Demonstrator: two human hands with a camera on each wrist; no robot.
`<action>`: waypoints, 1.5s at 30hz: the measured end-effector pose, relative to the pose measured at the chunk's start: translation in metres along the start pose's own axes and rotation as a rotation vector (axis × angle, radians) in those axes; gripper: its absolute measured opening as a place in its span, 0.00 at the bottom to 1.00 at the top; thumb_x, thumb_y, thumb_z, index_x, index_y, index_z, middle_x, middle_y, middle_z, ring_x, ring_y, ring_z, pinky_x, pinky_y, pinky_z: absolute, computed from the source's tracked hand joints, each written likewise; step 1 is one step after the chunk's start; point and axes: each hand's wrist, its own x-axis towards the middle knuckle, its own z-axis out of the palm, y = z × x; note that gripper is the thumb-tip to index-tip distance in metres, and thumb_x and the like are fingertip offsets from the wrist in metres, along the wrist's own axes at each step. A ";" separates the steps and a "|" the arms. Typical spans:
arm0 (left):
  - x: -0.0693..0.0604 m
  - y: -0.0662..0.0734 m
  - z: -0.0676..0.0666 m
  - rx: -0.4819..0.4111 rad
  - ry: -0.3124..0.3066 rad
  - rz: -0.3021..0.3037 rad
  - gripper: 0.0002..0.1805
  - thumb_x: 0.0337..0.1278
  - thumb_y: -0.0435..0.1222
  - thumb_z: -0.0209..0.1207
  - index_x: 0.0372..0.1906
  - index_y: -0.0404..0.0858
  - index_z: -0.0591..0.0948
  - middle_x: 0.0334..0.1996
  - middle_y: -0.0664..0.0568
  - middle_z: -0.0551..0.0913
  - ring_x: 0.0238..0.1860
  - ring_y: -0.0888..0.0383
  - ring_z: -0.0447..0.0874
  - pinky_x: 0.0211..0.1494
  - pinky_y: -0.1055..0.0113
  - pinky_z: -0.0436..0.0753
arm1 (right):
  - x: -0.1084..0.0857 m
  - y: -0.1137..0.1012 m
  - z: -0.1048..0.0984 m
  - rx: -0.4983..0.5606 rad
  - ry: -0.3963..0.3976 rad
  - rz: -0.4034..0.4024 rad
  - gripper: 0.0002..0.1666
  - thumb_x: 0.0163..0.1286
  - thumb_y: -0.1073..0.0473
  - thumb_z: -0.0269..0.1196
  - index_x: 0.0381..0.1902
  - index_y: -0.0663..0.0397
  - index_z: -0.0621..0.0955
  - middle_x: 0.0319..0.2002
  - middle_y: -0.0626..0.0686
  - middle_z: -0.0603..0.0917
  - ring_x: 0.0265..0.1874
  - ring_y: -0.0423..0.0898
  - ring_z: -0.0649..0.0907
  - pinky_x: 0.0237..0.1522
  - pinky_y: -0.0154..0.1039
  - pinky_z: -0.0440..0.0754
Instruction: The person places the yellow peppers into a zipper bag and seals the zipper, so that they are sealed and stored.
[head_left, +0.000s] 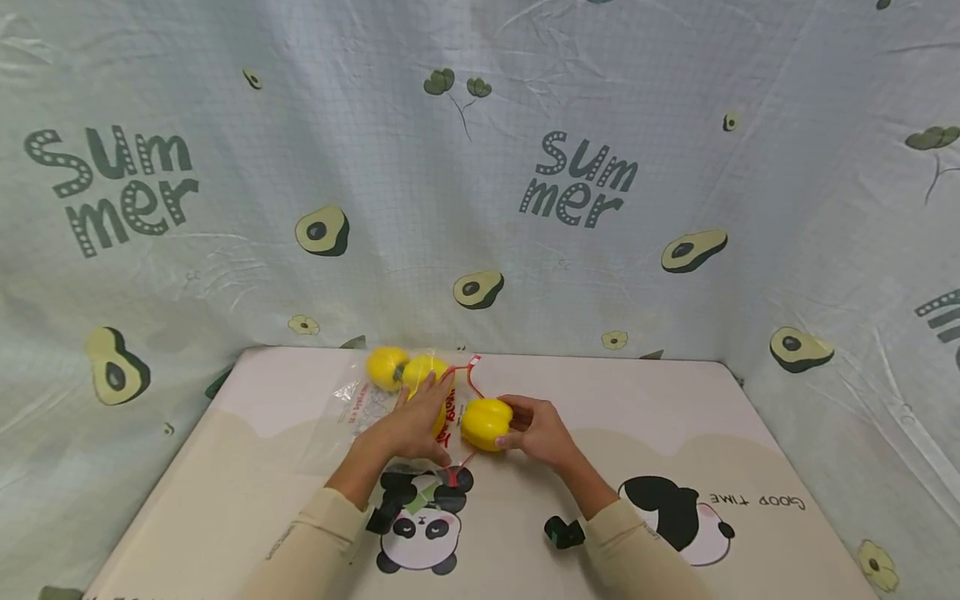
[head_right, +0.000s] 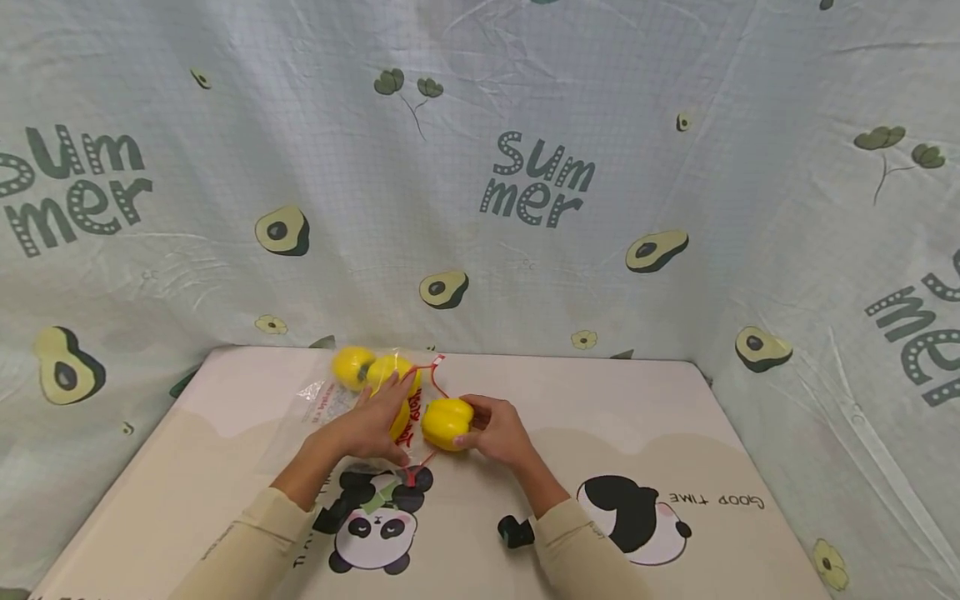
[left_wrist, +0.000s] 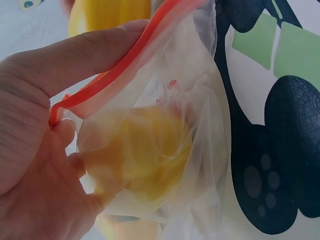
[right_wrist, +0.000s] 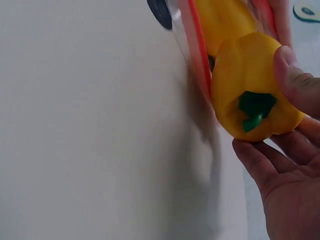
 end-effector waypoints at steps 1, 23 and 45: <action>0.000 0.000 0.000 0.001 0.002 -0.001 0.72 0.42 0.40 0.83 0.86 0.45 0.44 0.86 0.48 0.48 0.88 0.45 0.34 0.85 0.36 0.34 | 0.001 -0.001 0.005 0.017 -0.005 -0.004 0.38 0.57 0.69 0.77 0.66 0.65 0.79 0.64 0.63 0.84 0.62 0.60 0.86 0.66 0.52 0.82; -0.004 0.005 0.001 0.072 0.012 0.021 0.72 0.42 0.38 0.82 0.86 0.41 0.44 0.87 0.49 0.46 0.88 0.43 0.34 0.84 0.32 0.30 | 0.019 -0.010 0.037 -0.012 -0.073 0.054 0.41 0.65 0.60 0.74 0.74 0.56 0.74 0.70 0.59 0.80 0.64 0.60 0.83 0.69 0.54 0.81; -0.004 0.007 -0.004 0.138 0.013 0.013 0.73 0.43 0.41 0.82 0.86 0.44 0.41 0.87 0.50 0.46 0.88 0.46 0.37 0.86 0.37 0.36 | 0.025 -0.024 0.050 -0.360 -0.136 0.008 0.36 0.70 0.48 0.71 0.72 0.51 0.76 0.41 0.52 0.87 0.38 0.45 0.82 0.44 0.39 0.86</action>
